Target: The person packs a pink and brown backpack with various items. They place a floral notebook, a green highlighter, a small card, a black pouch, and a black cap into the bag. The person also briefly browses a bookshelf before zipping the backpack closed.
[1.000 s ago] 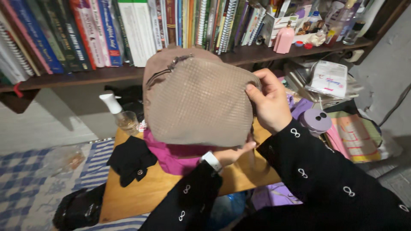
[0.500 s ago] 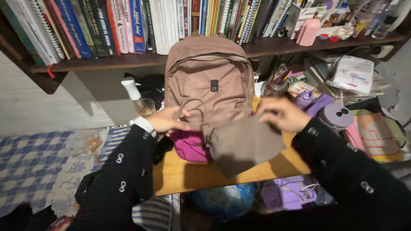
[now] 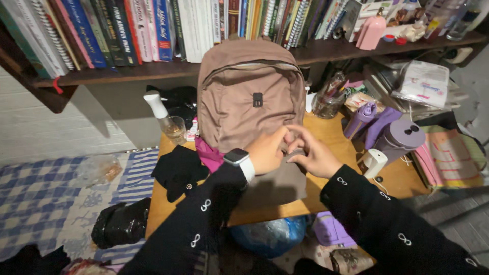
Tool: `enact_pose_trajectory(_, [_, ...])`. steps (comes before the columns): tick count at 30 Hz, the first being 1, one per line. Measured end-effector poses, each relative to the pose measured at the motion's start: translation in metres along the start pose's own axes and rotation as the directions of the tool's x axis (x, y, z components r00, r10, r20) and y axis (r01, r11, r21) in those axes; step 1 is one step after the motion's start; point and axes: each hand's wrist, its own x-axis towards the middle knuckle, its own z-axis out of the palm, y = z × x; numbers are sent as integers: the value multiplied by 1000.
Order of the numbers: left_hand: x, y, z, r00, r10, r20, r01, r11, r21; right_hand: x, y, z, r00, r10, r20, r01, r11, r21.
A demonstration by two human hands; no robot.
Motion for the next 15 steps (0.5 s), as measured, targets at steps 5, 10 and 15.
enact_pose_trajectory(5, [-15, -12, 12, 997, -2, 71, 11, 992, -126, -18, 46, -9, 997, 13, -77, -46, 892, -449])
enact_pose_trajectory(10, [-49, -52, 33, 934, -250, 256, 154, 927, 343, -31, 80, -17, 994, 40, -103, -84, 873, -480])
enact_pose_trajectory(15, [-61, -69, 52, 828, -384, 409, 134, 843, 521, -35, 87, -11, 996, -28, 80, 68, 832, -550])
